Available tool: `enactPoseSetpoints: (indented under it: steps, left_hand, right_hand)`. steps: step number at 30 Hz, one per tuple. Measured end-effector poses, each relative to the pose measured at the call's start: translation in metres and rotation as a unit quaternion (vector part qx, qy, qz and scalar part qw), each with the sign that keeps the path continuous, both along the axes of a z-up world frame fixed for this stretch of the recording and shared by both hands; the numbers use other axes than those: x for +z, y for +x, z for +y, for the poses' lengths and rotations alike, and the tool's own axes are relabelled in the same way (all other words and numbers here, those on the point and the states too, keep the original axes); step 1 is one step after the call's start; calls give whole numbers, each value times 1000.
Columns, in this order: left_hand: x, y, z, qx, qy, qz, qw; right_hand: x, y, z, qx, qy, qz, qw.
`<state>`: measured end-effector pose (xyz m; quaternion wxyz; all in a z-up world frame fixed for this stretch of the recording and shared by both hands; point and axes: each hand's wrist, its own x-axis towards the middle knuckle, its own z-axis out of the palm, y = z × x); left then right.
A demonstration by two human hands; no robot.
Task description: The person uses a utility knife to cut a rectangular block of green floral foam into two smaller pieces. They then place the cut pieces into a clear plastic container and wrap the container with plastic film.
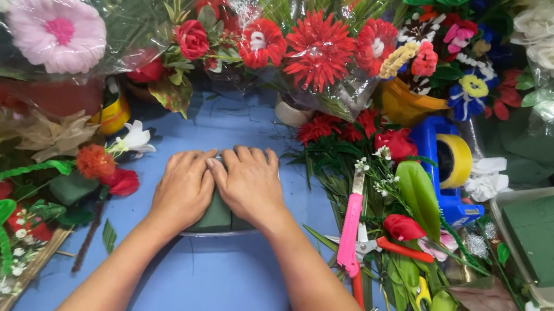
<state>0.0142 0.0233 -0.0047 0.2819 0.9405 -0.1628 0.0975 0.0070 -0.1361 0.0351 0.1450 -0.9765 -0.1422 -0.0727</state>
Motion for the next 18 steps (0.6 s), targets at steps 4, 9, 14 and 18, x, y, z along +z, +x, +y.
enactPoseSetpoints:
  steps: [4, 9, 14, 18]
  left_hand:
    - [-4, 0, 1, -6, -1, -9, 1000]
    - [-4, 5, 0, -19, 1, -23, 1000]
    - [-3, 3, 2, -18, -1, -16, 1000]
    - [-2, 3, 1, -20, -1, -24, 999]
  right_hand:
    - [-2, -2, 0, 1, -1, 5, 1000]
    - [-3, -1, 0, -5, 2, -23, 1000]
    - [-4, -2, 0, -2, 6, -30, 1000]
    - [-3, -2, 1, -5, 7, -26, 1000]
